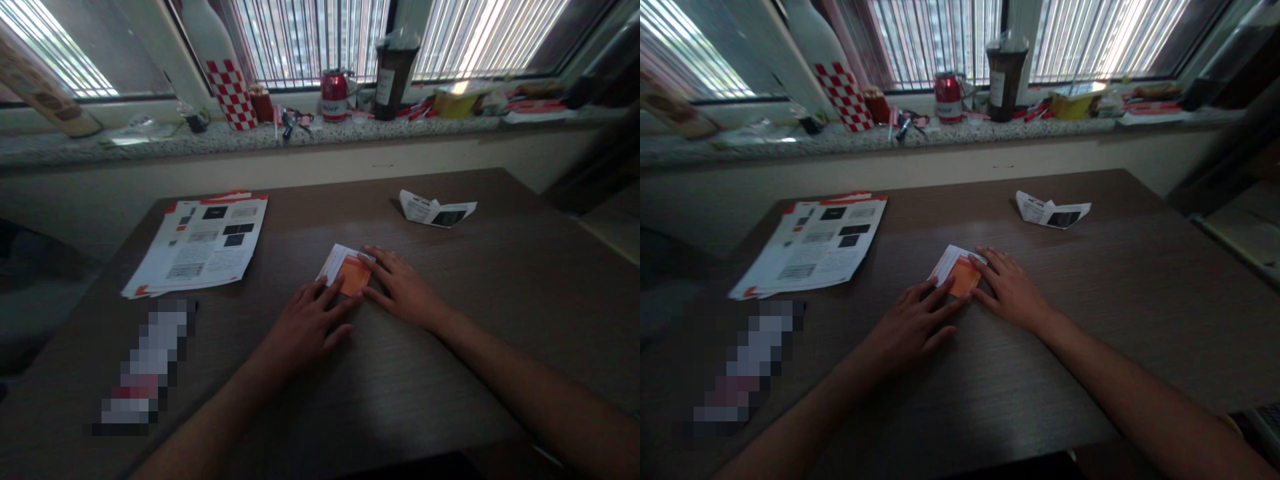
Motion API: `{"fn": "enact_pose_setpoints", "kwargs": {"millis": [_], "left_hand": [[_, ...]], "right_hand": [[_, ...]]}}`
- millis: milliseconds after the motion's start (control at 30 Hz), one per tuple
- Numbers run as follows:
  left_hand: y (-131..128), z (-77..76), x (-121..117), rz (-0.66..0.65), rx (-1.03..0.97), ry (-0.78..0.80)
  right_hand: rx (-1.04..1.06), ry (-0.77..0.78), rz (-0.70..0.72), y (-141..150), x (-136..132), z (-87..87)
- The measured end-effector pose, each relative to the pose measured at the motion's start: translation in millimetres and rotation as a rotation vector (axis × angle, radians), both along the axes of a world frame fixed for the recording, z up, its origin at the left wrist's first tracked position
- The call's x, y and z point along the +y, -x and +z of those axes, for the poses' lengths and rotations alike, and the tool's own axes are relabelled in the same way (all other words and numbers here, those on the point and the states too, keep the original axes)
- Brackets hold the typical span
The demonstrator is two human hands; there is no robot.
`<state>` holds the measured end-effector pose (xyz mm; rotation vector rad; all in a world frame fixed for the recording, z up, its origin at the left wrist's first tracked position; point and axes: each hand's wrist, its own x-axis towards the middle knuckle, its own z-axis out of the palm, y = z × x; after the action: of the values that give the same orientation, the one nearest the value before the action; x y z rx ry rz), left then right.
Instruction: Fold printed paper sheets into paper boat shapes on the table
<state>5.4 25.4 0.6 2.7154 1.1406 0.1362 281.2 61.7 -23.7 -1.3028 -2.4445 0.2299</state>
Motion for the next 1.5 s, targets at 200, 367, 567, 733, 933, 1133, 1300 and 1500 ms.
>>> {"fn": "enact_pose_setpoints", "kwargs": {"millis": [200,367,567,733,933,1133,1300,1500], "left_hand": [[-4,7.5,2,0.01,0.009,0.004],[-2,6.0,9,-0.04,-0.114,-0.003],[6,-6.0,22,0.101,-0.133,-0.11],[9,-16.2,26,0.105,-0.071,-0.073],[9,-14.2,26,0.131,-0.071,-0.056],[7,-12.7,26,0.133,-0.06,-0.048],[7,-11.2,28,0.14,-0.052,-0.056],[7,-6.6,25,0.12,-0.07,-0.049]], "right_hand": [[-0.036,0.021,0.022,0,2,-1.2],[-0.064,0.034,0.043,0,3,-2.4],[-0.062,0.042,0.07,0,1,0.2],[-0.08,0.036,0.058,1,0,4.2],[-0.078,-0.001,0.076,11,5,0.8],[-0.093,0.006,0.08,14,8,-6.0],[-0.102,0.022,0.066,15,8,-3.8],[-0.047,0.026,0.049,18,9,1.6]]}}
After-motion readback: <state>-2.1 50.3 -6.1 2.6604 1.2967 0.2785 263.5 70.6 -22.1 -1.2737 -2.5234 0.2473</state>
